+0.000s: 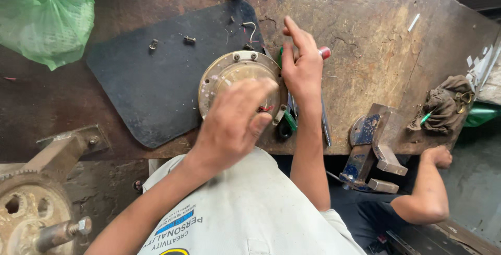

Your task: The person disassembles a motor housing, removes debris from the stator, and cleans the internal components. They then reassemble the motor by inserting the stator into the housing and securing the parts.

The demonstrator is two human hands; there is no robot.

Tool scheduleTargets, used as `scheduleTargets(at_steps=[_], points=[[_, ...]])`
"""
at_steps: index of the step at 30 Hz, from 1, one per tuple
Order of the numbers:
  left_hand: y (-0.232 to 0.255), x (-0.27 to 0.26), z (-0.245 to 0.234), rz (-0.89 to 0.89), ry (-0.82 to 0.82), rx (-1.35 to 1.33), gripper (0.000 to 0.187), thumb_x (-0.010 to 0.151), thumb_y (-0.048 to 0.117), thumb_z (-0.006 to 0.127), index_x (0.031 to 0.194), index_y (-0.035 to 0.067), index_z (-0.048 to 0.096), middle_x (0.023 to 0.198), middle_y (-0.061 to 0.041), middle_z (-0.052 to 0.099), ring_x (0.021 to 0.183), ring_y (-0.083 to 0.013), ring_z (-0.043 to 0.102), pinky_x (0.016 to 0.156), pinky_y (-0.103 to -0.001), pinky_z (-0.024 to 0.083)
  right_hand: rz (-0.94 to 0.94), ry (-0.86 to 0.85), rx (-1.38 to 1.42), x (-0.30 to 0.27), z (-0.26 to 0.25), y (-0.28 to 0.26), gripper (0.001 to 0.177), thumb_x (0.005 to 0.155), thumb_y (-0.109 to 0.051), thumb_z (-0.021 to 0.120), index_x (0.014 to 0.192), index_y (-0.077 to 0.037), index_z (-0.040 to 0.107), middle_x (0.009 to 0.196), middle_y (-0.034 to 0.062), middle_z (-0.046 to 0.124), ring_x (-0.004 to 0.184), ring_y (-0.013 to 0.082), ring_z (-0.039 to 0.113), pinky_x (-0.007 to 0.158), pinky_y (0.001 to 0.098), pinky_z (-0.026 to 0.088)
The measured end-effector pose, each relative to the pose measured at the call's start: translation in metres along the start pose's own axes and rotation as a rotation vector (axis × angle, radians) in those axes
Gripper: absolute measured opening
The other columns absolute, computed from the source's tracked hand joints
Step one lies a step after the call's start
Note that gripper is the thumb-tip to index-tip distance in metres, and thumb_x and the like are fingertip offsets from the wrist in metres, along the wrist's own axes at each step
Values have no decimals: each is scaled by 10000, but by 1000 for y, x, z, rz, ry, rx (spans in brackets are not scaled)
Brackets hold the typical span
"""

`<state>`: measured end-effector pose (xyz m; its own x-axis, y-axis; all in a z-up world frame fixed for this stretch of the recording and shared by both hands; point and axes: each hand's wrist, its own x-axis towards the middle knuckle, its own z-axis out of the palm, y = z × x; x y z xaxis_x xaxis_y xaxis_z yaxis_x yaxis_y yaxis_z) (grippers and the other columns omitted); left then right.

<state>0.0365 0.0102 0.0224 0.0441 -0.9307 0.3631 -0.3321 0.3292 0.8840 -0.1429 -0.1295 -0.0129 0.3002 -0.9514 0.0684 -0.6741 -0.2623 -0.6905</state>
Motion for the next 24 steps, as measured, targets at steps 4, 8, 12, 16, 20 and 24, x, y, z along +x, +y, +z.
scheduleTargets(at_steps=[4,8,12,16,20,24], points=[[-15,-17,-27,-383,38,281,595,1069,347,589,1510,-33,463,1462,-243,510,1314,-433,491,1123,-504,401,160,-24,-168,-39,-24,-2,406,1056,-197,660,1450,-118,601,1248,79,691,918,172,673,853,312,553],[-21,-35,-30,-652,-37,2,688,974,397,640,1489,-9,432,1406,-224,448,1276,-371,515,973,-431,516,102,-153,-59,-83,-23,-6,467,1092,-322,640,1454,-36,568,1357,166,617,1219,272,611,1026,391,498],[-24,-36,-16,-651,-49,213,769,960,430,711,1519,-14,426,1397,-228,456,1276,-394,487,1070,-489,428,325,-188,-54,-91,-20,-8,633,996,-484,599,1455,-50,557,1308,187,601,1164,294,603,1026,382,493],[-25,-27,-10,-731,-69,111,995,866,588,764,1529,-19,339,1418,-253,383,1309,-416,432,1084,-505,409,356,-318,-71,-86,-27,-4,797,990,-566,585,1513,19,446,1419,238,488,1328,342,504,1125,402,412],[-22,-18,1,-795,-124,117,1175,779,639,846,1536,-6,221,1447,-261,286,1359,-465,289,1119,-586,300,371,-516,-127,-72,-41,-5,1024,882,-598,710,1566,47,304,1495,258,387,1390,368,421,1124,425,386],[-19,-11,-4,-850,-149,93,1290,650,610,907,1538,27,176,1448,-246,263,1371,-447,271,1132,-568,303,525,-648,155,-50,-55,-19,1219,686,-505,861,1582,11,214,1484,217,350,1383,334,416,1073,457,480]])
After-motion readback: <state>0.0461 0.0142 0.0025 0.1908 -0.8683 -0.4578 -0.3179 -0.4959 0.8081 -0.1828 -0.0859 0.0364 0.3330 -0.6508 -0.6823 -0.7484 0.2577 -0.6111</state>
